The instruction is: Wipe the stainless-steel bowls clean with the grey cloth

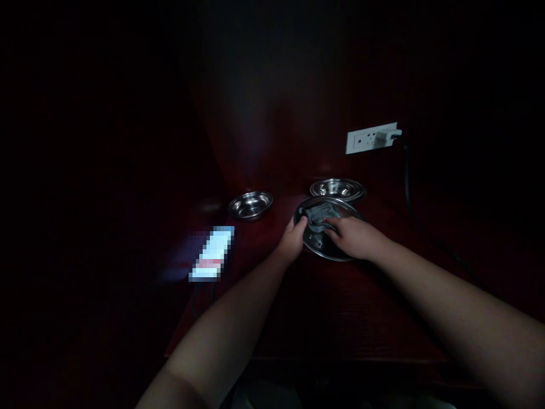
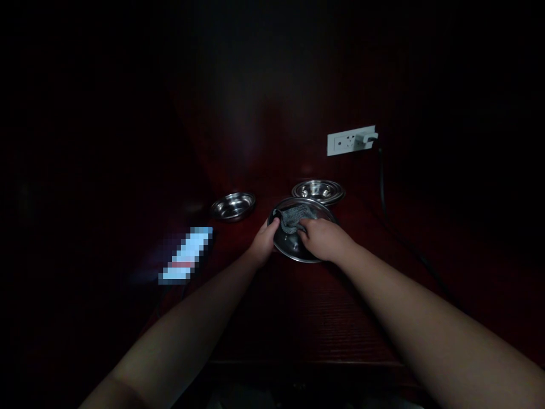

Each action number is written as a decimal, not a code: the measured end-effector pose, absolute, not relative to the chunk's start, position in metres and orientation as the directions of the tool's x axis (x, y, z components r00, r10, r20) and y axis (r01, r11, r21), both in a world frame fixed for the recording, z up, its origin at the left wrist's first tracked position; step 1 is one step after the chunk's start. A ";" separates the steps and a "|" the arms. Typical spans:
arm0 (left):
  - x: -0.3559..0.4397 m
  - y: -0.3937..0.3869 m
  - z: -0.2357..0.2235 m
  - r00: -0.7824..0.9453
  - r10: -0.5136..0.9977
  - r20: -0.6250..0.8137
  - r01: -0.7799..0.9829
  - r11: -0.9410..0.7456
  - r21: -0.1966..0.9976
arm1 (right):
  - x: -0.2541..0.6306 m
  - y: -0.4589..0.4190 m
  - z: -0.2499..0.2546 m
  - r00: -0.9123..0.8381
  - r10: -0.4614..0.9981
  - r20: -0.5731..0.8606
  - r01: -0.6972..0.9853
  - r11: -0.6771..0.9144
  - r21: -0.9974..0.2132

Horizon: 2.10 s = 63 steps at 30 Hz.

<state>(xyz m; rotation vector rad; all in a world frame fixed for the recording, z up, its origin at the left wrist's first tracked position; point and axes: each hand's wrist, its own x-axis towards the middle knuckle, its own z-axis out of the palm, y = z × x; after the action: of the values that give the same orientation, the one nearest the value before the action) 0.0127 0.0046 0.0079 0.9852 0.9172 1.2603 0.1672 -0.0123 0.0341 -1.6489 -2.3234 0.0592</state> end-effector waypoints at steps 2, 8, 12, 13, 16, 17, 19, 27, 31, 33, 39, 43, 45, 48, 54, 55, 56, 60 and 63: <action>0.013 0.005 0.008 0.097 0.995 -0.017 -0.328 0.048 0.943 | 0.167 -0.013 0.036 -0.312 0.924 0.221 0.909 0.358 -0.215; 0.012 0.005 0.007 0.103 0.995 -0.008 -0.324 0.041 0.945 | 0.165 -0.018 0.044 -0.342 0.907 0.245 0.887 0.398 -0.233; 0.012 0.006 0.004 0.108 0.993 0.041 -0.332 -0.003 0.943 | 0.161 -0.022 0.045 -0.420 0.872 0.252 0.834 0.480 -0.271; 0.012 0.006 0.004 0.105 0.993 0.060 -0.334 -0.021 0.942 | 0.161 -0.023 0.045 -0.455 0.856 0.248 0.810 0.513 -0.284; 0.013 0.008 0.003 0.101 0.989 0.112 -0.340 -0.071 0.938 | 0.159 -0.025 0.043 -0.551 0.803 0.226 0.735 0.596 -0.324; 0.013 0.008 0.003 0.103 0.987 0.126 -0.345 -0.084 0.935 | 0.159 -0.026 0.043 -0.569 0.793 0.219 0.719 0.609 -0.336; 0.013 0.009 0.002 0.111 0.983 0.148 -0.352 -0.100 0.930 | 0.159 -0.026 0.043 -0.581 0.786 0.213 0.705 0.616 -0.352; 0.011 0.011 0.000 0.106 0.982 0.157 -0.317 -0.116 0.941 | 0.159 -0.023 0.039 -0.598 0.769 0.224 0.680 0.635 -0.367; 0.011 0.008 0.003 0.087 0.991 0.106 -0.275 -0.078 0.958 | 0.161 -0.020 0.035 -0.556 0.785 0.272 0.721 0.618 -0.312; 0.012 0.006 0.005 0.095 0.993 0.075 -0.287 -0.045 0.957 | 0.162 -0.018 0.035 -0.511 0.810 0.289 0.769 0.581 -0.268; 0.013 0.005 0.006 0.113 0.993 0.033 -0.337 0.007 0.941 | 0.167 -0.013 0.033 -0.400 0.872 0.283 0.875 0.455 -0.165; 0.013 0.006 0.003 0.125 0.992 0.031 -0.354 0.016 0.935 | 0.169 -0.011 0.034 -0.365 0.890 0.273 0.902 0.411 -0.134; 0.013 0.007 0.003 0.127 0.991 0.035 -0.349 0.012 0.937 | 0.169 -0.011 0.035 -0.369 0.895 0.252 0.904 0.409 -0.128; 0.012 0.007 0.003 0.119 0.992 0.032 -0.327 0.009 0.945 | 0.170 -0.011 0.036 -0.391 0.892 0.226 0.893 0.427 -0.143; 0.011 0.008 0.002 0.126 0.991 0.048 -0.311 -0.006 0.950 | 0.167 -0.015 0.036 -0.461 0.868 0.186 0.846 0.493 -0.202; 0.011 0.008 0.002 0.130 0.990 0.055 -0.314 -0.011 0.950 | 0.167 -0.016 0.036 -0.476 0.861 0.177 0.837 0.506 -0.209; 0.011 0.008 0.001 0.131 0.989 0.063 -0.317 -0.018 0.948 | 0.166 -0.017 0.036 -0.492 0.855 0.167 0.828 0.518 -0.215; 0.011 0.009 0.000 0.117 0.988 0.097 -0.324 -0.054 0.945 | 0.165 -0.020 0.038 -0.547 0.827 0.130 0.793 0.562 -0.234; 0.011 0.009 0.001 0.117 0.987 0.108 -0.332 -0.064 0.941 | 0.164 -0.021 0.039 -0.578 0.806 0.124 0.766 0.589 -0.257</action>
<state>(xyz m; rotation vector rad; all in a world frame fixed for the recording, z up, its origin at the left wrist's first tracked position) 0.0115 0.0095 0.0006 1.0812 0.8237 1.3124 0.1643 -0.0208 0.0389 -1.3034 -2.5910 0.2577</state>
